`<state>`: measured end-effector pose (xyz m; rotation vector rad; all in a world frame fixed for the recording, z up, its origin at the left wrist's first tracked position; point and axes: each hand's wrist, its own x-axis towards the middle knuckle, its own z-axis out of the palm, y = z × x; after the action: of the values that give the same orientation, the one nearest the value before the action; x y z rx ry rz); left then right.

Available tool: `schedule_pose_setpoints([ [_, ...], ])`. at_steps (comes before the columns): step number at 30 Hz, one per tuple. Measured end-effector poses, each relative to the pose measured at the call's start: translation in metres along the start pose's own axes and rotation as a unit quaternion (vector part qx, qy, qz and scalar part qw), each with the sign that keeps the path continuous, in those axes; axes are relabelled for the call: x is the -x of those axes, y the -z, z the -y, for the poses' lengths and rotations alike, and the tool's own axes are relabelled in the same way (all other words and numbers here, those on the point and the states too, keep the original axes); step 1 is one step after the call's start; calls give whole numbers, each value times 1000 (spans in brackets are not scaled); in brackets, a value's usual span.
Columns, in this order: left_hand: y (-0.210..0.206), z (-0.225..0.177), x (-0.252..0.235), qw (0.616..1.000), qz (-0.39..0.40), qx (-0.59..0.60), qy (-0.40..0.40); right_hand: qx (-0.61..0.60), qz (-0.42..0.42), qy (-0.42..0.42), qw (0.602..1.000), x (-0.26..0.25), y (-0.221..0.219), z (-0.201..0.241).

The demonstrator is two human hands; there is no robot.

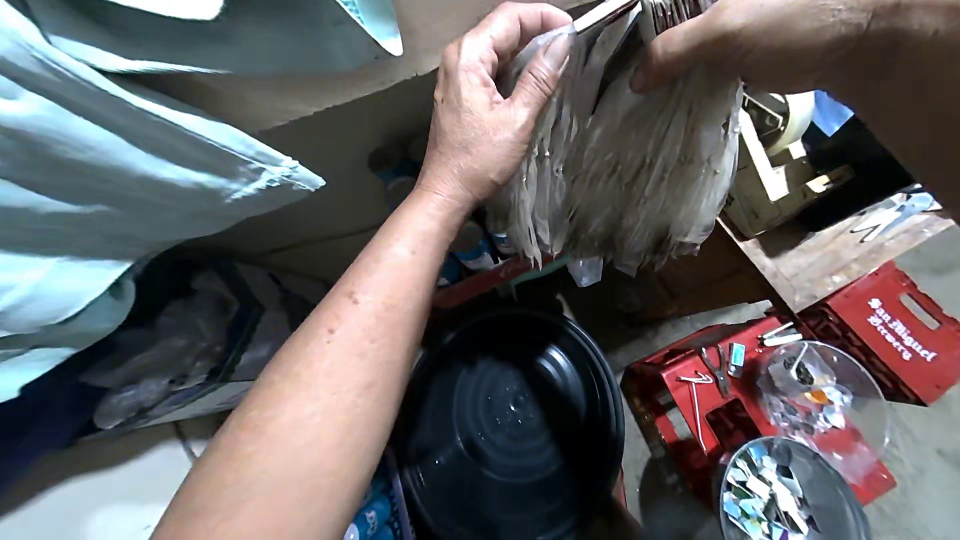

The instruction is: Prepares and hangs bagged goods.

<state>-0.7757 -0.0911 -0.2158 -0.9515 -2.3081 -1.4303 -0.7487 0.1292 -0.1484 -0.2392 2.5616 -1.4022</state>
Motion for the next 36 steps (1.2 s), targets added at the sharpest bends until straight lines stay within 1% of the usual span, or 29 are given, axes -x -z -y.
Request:
schedule_pose_setpoints([
  [3,-2,-6,4,995,-44,-88,17,-4,-5,0,1000,-1,-1,0],
  [7,-9,-11,10,975,-98,-199,-20,2,-9,-6,1000,-2,-1,0],
  [10,-11,-15,12,956,-121,-265,-38,3,0,2,1000,-3,1,-1],
  [13,-9,-19,12,943,-125,-303,-48,10,1,9,1000,-3,2,-1],
  [18,1,-19,8,945,-138,-290,-65,15,-3,-1,1000,-2,3,0],
  [25,2,-20,8,945,-138,-290,-56,49,-13,-2,999,-3,4,1],
  [27,-1,-18,9,948,-135,-278,-81,47,-14,-7,999,-4,4,0],
  [30,-12,-17,13,963,-69,-234,-115,48,-25,6,999,-6,3,-3],
  [32,-27,-14,17,973,-41,-199,-114,57,-24,18,998,-9,3,-6],
  [36,-50,-11,23,988,-42,-130,-72,94,-53,44,993,-16,1,-18],
])
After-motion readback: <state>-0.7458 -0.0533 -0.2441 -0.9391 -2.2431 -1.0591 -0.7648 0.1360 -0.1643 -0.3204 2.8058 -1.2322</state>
